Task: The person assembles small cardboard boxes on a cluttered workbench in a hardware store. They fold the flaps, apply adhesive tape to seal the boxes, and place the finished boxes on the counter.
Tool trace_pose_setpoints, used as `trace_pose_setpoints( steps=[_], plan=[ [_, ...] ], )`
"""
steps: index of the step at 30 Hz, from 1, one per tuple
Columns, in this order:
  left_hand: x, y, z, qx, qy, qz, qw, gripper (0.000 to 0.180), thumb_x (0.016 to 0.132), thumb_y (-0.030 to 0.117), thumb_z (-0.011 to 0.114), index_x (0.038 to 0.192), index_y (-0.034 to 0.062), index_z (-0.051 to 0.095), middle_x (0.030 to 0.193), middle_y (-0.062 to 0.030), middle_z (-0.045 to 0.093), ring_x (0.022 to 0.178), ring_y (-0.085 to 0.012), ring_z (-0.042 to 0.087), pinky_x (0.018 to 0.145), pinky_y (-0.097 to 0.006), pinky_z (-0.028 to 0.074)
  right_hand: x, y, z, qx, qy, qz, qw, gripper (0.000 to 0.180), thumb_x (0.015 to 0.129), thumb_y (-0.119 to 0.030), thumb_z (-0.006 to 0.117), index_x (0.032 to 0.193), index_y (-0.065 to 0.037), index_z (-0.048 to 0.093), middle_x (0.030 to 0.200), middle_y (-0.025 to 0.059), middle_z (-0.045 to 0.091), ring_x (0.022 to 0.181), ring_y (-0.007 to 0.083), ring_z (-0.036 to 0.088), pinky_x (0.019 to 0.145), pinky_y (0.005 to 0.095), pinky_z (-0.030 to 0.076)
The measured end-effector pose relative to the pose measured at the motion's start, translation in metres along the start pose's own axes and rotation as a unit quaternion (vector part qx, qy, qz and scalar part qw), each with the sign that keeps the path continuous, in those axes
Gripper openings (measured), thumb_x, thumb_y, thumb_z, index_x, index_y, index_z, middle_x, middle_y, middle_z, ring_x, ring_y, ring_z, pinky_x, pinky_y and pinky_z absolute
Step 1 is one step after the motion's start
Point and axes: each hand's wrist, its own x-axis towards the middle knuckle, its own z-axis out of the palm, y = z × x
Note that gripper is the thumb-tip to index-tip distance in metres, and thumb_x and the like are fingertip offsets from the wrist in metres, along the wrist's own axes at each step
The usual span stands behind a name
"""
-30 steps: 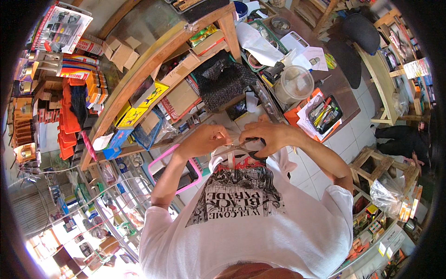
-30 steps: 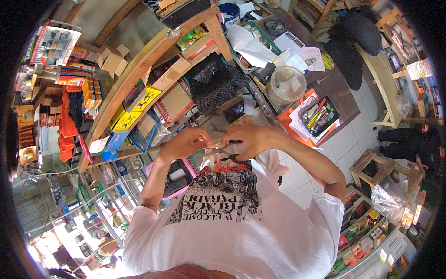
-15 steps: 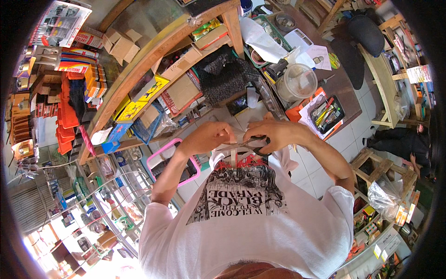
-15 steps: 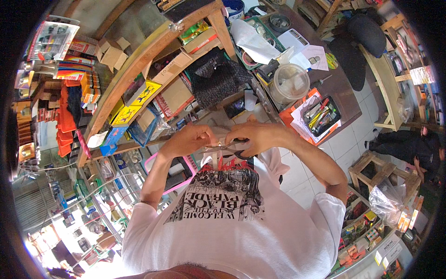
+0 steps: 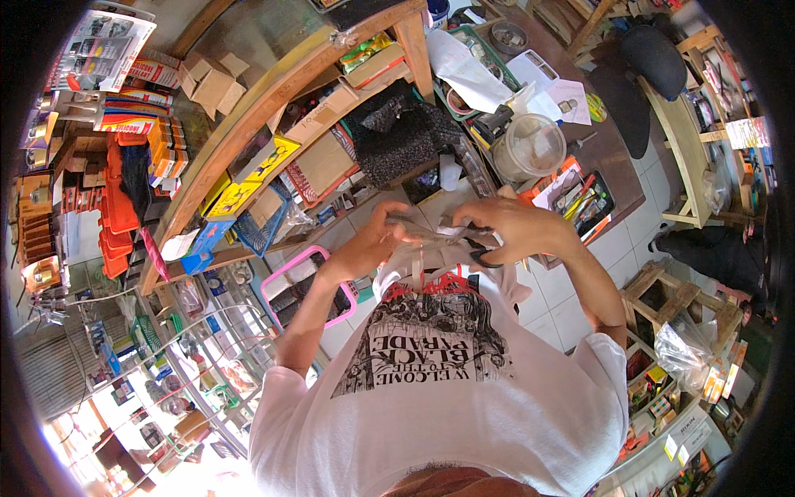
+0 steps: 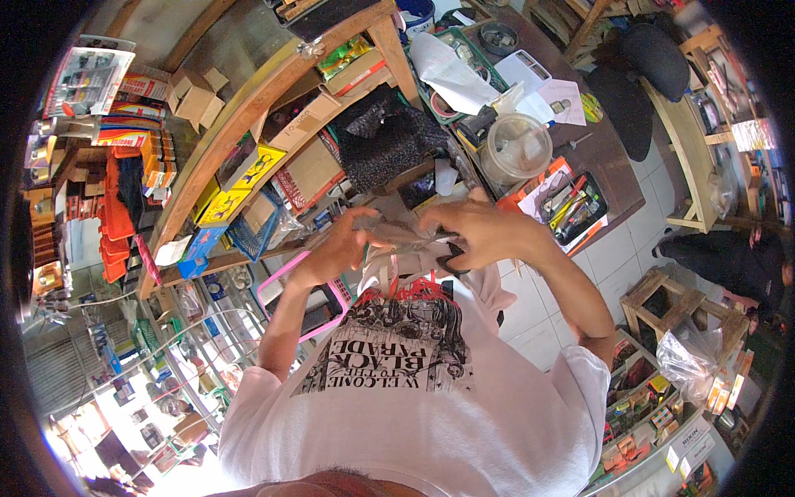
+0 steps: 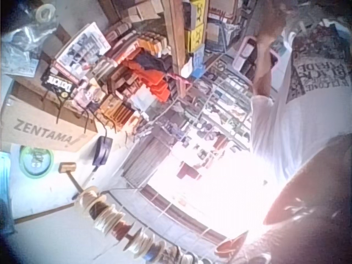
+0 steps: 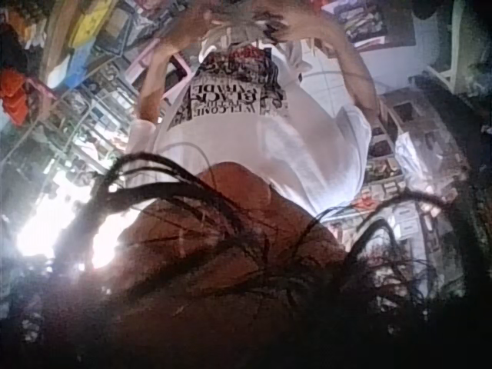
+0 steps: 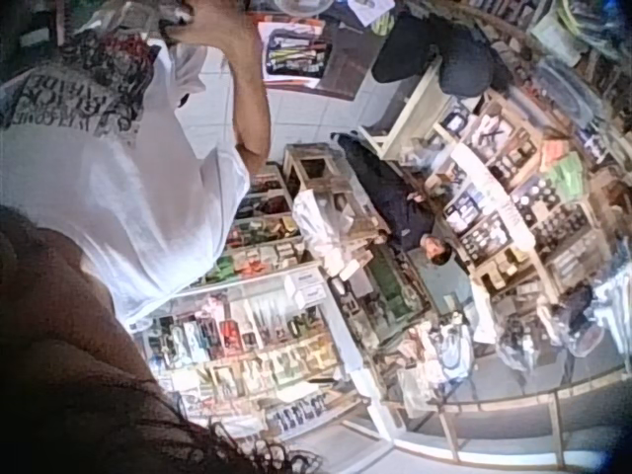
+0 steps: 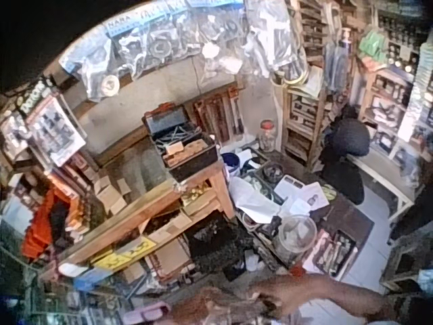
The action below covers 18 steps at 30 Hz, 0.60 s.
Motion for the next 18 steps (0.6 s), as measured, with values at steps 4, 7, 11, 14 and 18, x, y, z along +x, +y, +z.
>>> trace_pose_setpoints(
  steps=[4,7,11,14,18],
  plan=[
    [0.000,-0.032,0.017,0.059,0.034,0.086,0.994,0.106,0.092,0.046,0.079,0.160,0.0054,0.008,0.137,-0.0163,0.065,0.108,-0.0217,0.063,0.096,-0.039,0.050,-0.019,0.001,-0.035,-0.008,0.085,0.057,0.995,0.057,0.075,-0.023,0.088,0.124,-0.012,0.063,0.085,0.0011,0.056,0.075,0.0166,0.054,0.076,0.0327,0.041],
    [0.005,-0.057,0.033,0.090,0.075,0.097,0.988,0.145,0.074,0.053,0.092,0.164,0.0052,-0.011,0.142,-0.0204,0.059,0.141,-0.0306,0.048,0.122,-0.052,0.032,-0.020,-0.017,-0.084,0.050,0.163,0.088,0.981,0.046,0.079,-0.018,0.087,0.118,-0.010,0.064,0.075,-0.0028,0.048,0.068,0.0093,0.048,0.062,0.0289,0.038],
    [0.015,-0.066,0.042,-0.029,0.090,0.150,0.984,0.138,0.077,0.042,0.093,0.165,0.0112,-0.009,0.139,-0.0198,0.059,0.136,-0.0335,0.054,0.120,-0.053,0.034,0.002,-0.031,-0.134,0.027,0.331,-0.004,0.943,0.036,0.081,-0.018,0.088,0.108,-0.008,0.066,0.069,-0.0068,0.040,0.064,0.0032,0.041,0.056,0.0251,0.032],
    [0.015,-0.053,0.047,-0.041,0.084,0.149,0.984,0.135,0.077,0.026,0.094,0.166,0.0177,-0.007,0.138,-0.0141,0.060,0.134,-0.0288,0.055,0.118,-0.050,0.038,0.044,-0.053,-0.174,-0.041,0.369,-0.060,0.927,0.034,0.081,-0.022,0.090,0.101,-0.007,0.066,0.067,-0.0067,0.043,0.063,0.0030,0.041,0.055,0.0257,0.032],
    [0.017,-0.049,0.050,-0.059,0.097,0.193,0.975,0.136,0.075,0.013,0.094,0.167,0.0187,-0.007,0.134,-0.0131,0.060,0.131,-0.0272,0.057,0.114,-0.048,0.043,0.114,-0.067,-0.222,-0.147,0.392,-0.012,0.908,0.036,0.077,-0.031,0.091,0.088,-0.005,0.068,0.069,0.0091,0.066,0.065,0.0205,0.066,0.061,0.0356,0.048]
  ],
)
